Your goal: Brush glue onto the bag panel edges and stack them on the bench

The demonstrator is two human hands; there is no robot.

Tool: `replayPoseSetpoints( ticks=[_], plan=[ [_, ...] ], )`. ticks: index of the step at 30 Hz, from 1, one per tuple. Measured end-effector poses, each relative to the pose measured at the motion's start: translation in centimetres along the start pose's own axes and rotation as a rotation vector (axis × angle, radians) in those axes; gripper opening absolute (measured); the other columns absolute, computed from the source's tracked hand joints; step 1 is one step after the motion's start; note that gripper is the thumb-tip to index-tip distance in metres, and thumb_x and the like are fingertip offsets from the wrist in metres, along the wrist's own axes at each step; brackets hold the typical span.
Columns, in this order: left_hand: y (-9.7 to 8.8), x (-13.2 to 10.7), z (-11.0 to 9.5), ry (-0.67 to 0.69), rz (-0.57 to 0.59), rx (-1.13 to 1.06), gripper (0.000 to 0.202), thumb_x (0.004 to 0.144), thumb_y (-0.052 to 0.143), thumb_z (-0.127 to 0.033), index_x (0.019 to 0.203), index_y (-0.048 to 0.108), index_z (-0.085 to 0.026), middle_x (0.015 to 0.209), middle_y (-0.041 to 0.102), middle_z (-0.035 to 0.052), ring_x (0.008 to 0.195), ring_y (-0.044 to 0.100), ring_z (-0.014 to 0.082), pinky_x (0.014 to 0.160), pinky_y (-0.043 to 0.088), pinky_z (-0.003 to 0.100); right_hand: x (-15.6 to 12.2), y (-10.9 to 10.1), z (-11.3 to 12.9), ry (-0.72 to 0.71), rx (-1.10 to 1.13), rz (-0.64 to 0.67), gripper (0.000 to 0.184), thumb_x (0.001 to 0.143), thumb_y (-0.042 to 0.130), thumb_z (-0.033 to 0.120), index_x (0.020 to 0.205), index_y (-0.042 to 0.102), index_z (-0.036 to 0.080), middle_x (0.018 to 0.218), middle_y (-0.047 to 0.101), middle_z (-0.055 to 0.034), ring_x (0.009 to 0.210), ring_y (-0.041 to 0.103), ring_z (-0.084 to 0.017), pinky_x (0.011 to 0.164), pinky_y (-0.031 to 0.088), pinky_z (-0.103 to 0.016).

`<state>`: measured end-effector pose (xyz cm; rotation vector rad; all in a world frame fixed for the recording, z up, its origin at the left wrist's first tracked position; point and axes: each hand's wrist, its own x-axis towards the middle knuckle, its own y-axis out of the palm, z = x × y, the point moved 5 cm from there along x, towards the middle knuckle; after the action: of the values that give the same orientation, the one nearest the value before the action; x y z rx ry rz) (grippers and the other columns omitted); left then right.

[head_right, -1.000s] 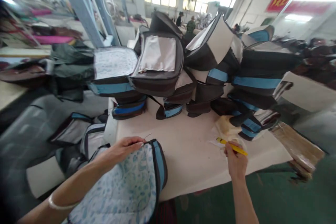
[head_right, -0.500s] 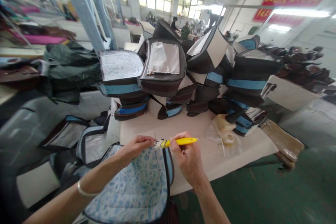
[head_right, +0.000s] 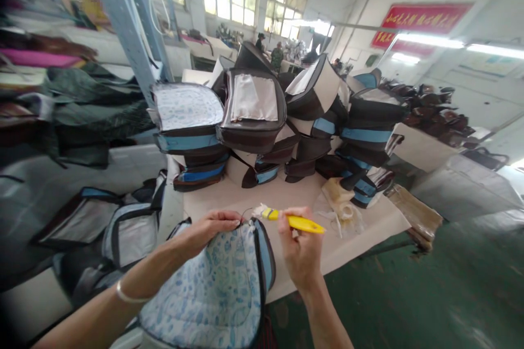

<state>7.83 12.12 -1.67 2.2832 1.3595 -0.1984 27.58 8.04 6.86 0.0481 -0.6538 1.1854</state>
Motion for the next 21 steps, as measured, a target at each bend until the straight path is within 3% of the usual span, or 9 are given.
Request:
replayPoseSetpoints(
  ticks=[4,6,8,10,12,16,18,21],
  plan=[
    [-0.4,-2.8,-3.6,0.219,0.158,0.128,0.032,0.075,0.071,-0.043,0.090,0.077,-0.016,0.084,0.070,0.0057,0.073,0.059,0.0171,0.068,0.043,0.027,-0.5,-1.2,-0.3,0.219,0.570,-0.194,0.014,0.085,0.067,0.032,0.084,0.057,0.021,0.060,0.054,0.0053,0.046,0.049,-0.010,0.043,0.039,-0.020],
    [0.5,-5.0,-4.4,0.293,0.290,0.256,0.039,0.082,0.062,-0.051,0.092,0.077,-0.016,0.085,0.070,0.0067,0.075,0.058,0.0184,0.072,0.043,0.030,-1.2,-0.9,-0.9,0.339,0.733,-0.220,0.016,0.081,0.069,0.032,0.080,0.059,0.020,0.059,0.053,0.0048,0.044,0.046,-0.009,0.041,0.037,-0.019],
    [1.8,-7.1,-4.3,0.396,0.341,0.422,0.044,0.082,0.059,-0.058,0.087,0.076,-0.019,0.081,0.068,0.0057,0.079,0.058,0.0200,0.081,0.042,0.033,-2.0,-0.2,-1.9,0.447,0.802,-0.222,0.018,0.078,0.071,0.032,0.077,0.060,0.019,0.058,0.052,0.0042,0.043,0.044,-0.008,0.040,0.037,-0.019],
    [2.9,-8.2,-3.9,0.523,0.234,0.563,0.045,0.071,0.068,-0.064,0.084,0.072,-0.020,0.086,0.065,0.0043,0.087,0.057,0.0216,0.091,0.038,0.036,-2.7,0.5,-2.8,0.510,0.851,-0.220,0.017,0.077,0.070,0.033,0.075,0.062,0.018,0.056,0.049,0.0041,0.043,0.042,-0.008,0.041,0.038,-0.020],
    [3.4,-8.4,-3.2,0.579,0.049,0.631,0.059,0.055,0.078,-0.066,0.090,0.064,-0.020,0.097,0.061,0.0052,0.092,0.053,0.0222,0.090,0.039,0.036,-2.9,1.4,-3.3,0.542,0.914,-0.207,0.015,0.079,0.068,0.032,0.075,0.064,0.019,0.056,0.049,0.0039,0.044,0.042,-0.008,0.043,0.039,-0.021],
    [3.5,-7.4,-1.4,0.482,-0.197,0.740,0.078,0.045,0.081,-0.068,0.098,0.053,-0.018,0.102,0.054,0.0092,0.090,0.048,0.0241,0.077,0.041,0.036,-2.7,2.4,-3.0,0.523,1.028,-0.203,0.012,0.079,0.067,0.030,0.075,0.064,0.019,0.055,0.049,0.0043,0.044,0.040,-0.008,0.045,0.038,-0.021],
    [3.6,-6.8,-0.9,0.435,-0.274,0.829,0.070,0.049,0.082,-0.064,0.094,0.055,-0.018,0.092,0.057,0.0074,0.086,0.047,0.0248,0.077,0.037,0.039,-2.5,2.4,-2.8,0.489,1.031,-0.219,0.013,0.078,0.067,0.031,0.074,0.063,0.019,0.055,0.049,0.0051,0.043,0.039,-0.007,0.046,0.037,-0.021],
    [4.0,-6.4,-0.7,0.430,-0.303,0.921,0.035,0.061,0.082,-0.043,0.077,0.060,-0.020,0.077,0.060,0.0036,0.083,0.048,0.0243,0.079,0.032,0.042,-2.6,1.3,-2.5,0.433,0.951,-0.233,0.013,0.080,0.066,0.031,0.075,0.061,0.020,0.057,0.051,0.0055,0.043,0.041,-0.007,0.045,0.037,-0.021]
  ],
)
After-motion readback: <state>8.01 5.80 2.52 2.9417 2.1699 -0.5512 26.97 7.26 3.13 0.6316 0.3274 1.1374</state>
